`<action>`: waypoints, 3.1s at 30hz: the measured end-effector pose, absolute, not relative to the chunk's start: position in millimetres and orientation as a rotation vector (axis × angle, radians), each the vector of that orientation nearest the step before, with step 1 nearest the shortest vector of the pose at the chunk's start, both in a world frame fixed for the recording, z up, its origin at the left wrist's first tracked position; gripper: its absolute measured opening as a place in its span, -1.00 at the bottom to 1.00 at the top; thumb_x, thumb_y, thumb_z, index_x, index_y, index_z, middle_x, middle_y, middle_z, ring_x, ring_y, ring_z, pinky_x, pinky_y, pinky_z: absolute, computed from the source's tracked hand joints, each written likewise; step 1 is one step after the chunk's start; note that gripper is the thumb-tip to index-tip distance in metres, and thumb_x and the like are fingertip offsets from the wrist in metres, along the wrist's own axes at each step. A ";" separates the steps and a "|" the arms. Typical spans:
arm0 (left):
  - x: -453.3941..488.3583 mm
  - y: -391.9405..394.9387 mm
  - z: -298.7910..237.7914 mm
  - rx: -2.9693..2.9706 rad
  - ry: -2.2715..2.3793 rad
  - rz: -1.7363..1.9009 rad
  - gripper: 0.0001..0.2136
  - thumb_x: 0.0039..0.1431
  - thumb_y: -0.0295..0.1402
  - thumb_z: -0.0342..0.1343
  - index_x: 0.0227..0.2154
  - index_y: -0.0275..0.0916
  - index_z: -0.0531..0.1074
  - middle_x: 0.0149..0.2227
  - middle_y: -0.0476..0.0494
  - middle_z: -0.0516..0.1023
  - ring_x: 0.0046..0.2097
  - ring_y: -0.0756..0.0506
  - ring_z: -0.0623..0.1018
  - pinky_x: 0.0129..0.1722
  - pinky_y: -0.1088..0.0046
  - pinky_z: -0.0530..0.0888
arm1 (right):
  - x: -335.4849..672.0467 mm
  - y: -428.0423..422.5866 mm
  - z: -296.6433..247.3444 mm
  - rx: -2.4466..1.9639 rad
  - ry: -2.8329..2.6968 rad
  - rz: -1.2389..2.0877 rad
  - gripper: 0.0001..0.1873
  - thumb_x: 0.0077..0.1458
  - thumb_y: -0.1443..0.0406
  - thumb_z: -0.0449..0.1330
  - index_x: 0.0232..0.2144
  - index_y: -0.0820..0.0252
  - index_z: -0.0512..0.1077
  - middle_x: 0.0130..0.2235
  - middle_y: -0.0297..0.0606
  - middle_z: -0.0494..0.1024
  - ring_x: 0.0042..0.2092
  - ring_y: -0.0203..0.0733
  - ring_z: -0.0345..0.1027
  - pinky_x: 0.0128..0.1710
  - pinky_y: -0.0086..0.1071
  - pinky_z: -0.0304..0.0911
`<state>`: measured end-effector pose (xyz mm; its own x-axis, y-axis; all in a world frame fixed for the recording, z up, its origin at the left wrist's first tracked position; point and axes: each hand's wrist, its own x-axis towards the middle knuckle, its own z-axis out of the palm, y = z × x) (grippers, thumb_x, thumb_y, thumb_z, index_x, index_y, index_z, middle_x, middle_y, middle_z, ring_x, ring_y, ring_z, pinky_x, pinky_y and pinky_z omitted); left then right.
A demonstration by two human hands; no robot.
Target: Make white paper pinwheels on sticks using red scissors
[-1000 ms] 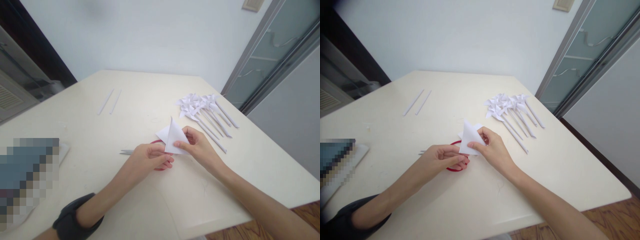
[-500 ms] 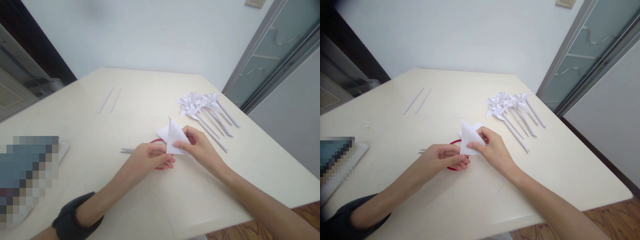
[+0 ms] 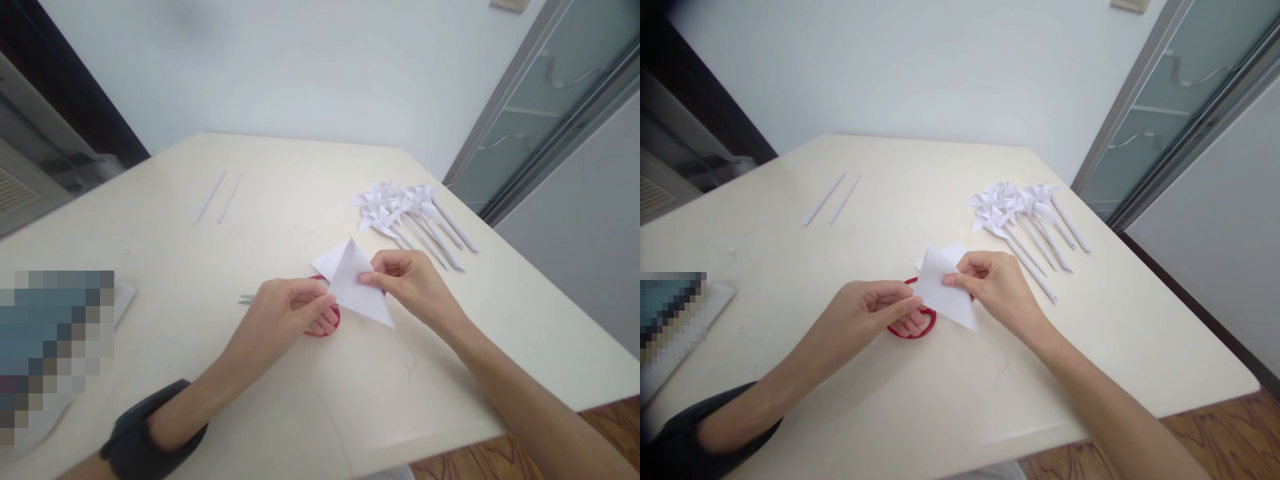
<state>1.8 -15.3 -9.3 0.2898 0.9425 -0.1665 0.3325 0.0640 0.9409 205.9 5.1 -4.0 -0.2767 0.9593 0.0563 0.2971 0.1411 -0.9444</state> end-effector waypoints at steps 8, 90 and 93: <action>-10.1 -9.6 -6.8 1.550 1.259 0.800 -0.78 0.15 -0.27 0.08 -0.52 -0.24 0.49 -0.50 -0.02 0.60 -0.44 0.00 0.59 -0.40 0.59 0.52 | 210.0 6.4 -5.3 -1.162 -1.857 1.261 -0.74 0.15 0.19 0.08 -0.49 0.23 0.37 -0.53 -0.37 0.39 -0.49 -0.39 0.25 -0.48 -0.49 0.13; -2.3 -14.0 -12.3 1.681 1.254 0.917 -0.83 0.12 -0.21 0.10 -0.42 -0.19 0.48 -0.34 -0.02 0.57 -0.30 -0.04 0.51 -0.30 0.53 0.42 | 188.4 -13.1 -6.3 -1.134 -2.043 0.810 -0.88 0.12 0.29 0.13 -0.38 0.16 0.47 -0.41 -0.38 0.55 -0.37 -0.35 0.38 -0.40 -0.51 0.19; -2.3 -14.7 -11.3 1.654 1.302 0.977 -0.83 0.11 -0.22 0.11 -0.39 -0.19 0.49 -0.35 -0.04 0.57 -0.29 -0.06 0.51 -0.32 0.52 0.41 | 190.0 -13.8 -6.1 -1.161 -2.053 0.768 -0.87 0.14 0.32 0.11 -0.40 0.15 0.45 -0.47 -0.40 0.52 -0.44 -0.36 0.36 -0.43 -0.51 0.16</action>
